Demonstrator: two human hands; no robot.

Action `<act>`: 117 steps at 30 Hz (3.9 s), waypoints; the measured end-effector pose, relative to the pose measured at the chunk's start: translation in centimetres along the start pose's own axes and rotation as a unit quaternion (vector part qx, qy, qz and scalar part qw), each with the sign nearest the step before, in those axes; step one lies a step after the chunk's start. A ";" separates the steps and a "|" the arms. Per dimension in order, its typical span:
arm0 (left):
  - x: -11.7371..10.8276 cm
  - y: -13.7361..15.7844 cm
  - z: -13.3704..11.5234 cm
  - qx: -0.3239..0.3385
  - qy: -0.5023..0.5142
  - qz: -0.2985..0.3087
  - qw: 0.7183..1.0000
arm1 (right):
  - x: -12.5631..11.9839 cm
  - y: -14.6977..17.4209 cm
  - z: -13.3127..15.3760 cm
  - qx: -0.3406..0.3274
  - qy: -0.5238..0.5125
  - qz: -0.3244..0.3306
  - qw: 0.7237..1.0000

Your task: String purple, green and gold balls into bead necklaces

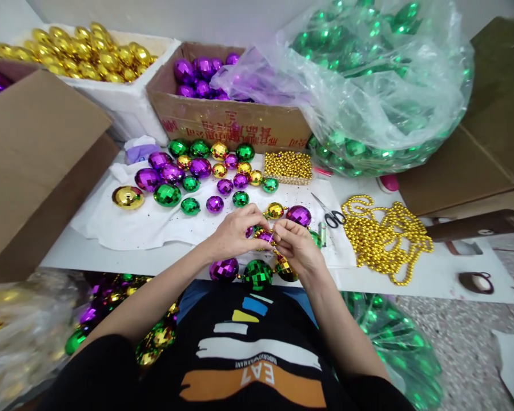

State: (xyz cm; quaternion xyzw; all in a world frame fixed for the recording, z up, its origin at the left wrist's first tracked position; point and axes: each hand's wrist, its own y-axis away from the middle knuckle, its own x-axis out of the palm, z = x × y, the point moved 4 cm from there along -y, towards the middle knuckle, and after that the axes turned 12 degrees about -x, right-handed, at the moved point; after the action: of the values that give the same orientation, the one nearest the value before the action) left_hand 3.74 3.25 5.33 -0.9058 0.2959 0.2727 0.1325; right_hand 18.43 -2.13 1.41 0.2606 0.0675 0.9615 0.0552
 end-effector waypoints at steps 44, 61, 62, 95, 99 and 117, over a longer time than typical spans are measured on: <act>0.8 -0.1 0.9 -0.123 0.174 0.089 0.973 | -0.7 1.1 -0.8 -0.031 0.026 -0.026 0.999; 1.8 -0.9 2.1 -0.223 0.215 0.084 0.947 | -0.6 1.9 0.0 -0.288 0.555 0.088 0.775; 1.7 -0.9 2.2 -0.222 0.221 0.090 0.945 | -1.0 1.5 -0.2 -0.229 0.488 0.101 0.836; 0.9 0.1 1.0 0.054 -0.011 -0.022 0.998 | -0.8 0.4 -2.4 0.070 0.013 0.029 0.997; 0.3 -0.5 0.8 0.006 -0.081 0.060 0.995 | -1.1 -0.1 -1.0 -0.071 0.224 0.050 0.971; -0.7 -3.5 1.3 -0.227 0.378 0.225 0.869 | 2.6 2.1 2.2 -0.344 0.601 0.075 0.718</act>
State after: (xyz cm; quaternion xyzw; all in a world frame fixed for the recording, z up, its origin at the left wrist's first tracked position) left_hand 4.86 6.82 4.93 -0.8539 0.4488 -0.0083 -0.2634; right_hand 17.22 -3.64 4.91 -0.4045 -0.2689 0.8739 0.0171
